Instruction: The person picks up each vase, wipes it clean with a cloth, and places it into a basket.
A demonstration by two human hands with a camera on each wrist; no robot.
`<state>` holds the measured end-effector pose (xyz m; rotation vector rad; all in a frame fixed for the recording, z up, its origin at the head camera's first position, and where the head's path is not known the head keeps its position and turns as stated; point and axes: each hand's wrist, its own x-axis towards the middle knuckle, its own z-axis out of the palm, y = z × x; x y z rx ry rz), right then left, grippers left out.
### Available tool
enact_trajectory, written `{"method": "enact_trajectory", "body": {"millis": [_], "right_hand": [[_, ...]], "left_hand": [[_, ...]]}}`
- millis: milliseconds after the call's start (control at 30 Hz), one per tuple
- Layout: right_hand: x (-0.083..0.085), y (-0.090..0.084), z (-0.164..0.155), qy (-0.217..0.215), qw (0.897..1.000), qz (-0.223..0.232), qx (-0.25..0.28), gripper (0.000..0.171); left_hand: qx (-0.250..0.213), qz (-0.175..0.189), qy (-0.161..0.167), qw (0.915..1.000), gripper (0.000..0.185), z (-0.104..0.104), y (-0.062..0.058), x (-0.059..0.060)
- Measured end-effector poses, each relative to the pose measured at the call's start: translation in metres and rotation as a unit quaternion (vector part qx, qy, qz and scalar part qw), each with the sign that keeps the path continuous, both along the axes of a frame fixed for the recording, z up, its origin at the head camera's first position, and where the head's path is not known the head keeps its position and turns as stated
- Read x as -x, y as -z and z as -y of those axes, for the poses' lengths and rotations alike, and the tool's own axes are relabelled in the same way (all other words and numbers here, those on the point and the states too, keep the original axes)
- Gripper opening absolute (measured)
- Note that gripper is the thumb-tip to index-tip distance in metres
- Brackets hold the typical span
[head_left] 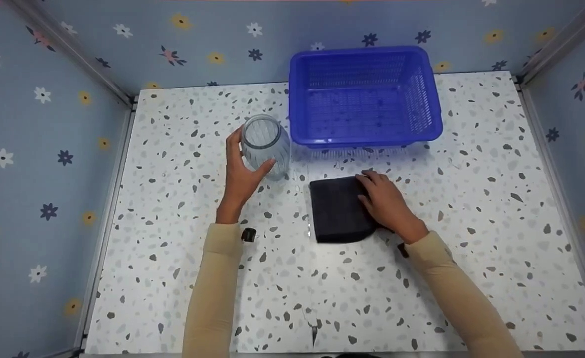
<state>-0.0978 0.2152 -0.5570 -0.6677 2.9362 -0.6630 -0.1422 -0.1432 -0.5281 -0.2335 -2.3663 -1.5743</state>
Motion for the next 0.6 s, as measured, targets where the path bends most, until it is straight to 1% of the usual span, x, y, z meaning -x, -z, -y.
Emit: {"method": "enact_trajectory", "body": {"millis": [133,233,300,467,600], "right_hand": [[0.005,0.001,0.006,0.0,1.0,-0.017,-0.015,0.045],[0.008,0.002,0.01,0.005,1.0,-0.024,-0.013,0.042],[0.008,0.001,0.012,0.009,0.999,-0.029,-0.01,0.036],[0.008,-0.002,0.016,0.02,0.999,-0.039,0.013,0.017],[0.004,-0.007,0.018,0.03,0.997,-0.045,0.047,0.017]], "left_hand": [[0.003,0.003,-0.011,0.9999,0.092,-0.002,-0.003,0.001],[-0.002,0.006,-0.017,0.9998,0.092,-0.003,-0.004,0.001],[-0.007,0.007,-0.021,0.9997,0.092,-0.004,-0.004,0.001],[-0.015,0.002,-0.021,0.9997,0.09,-0.002,-0.004,0.002],[-0.016,0.008,-0.019,0.9996,0.089,0.0,-0.003,0.002]]}}
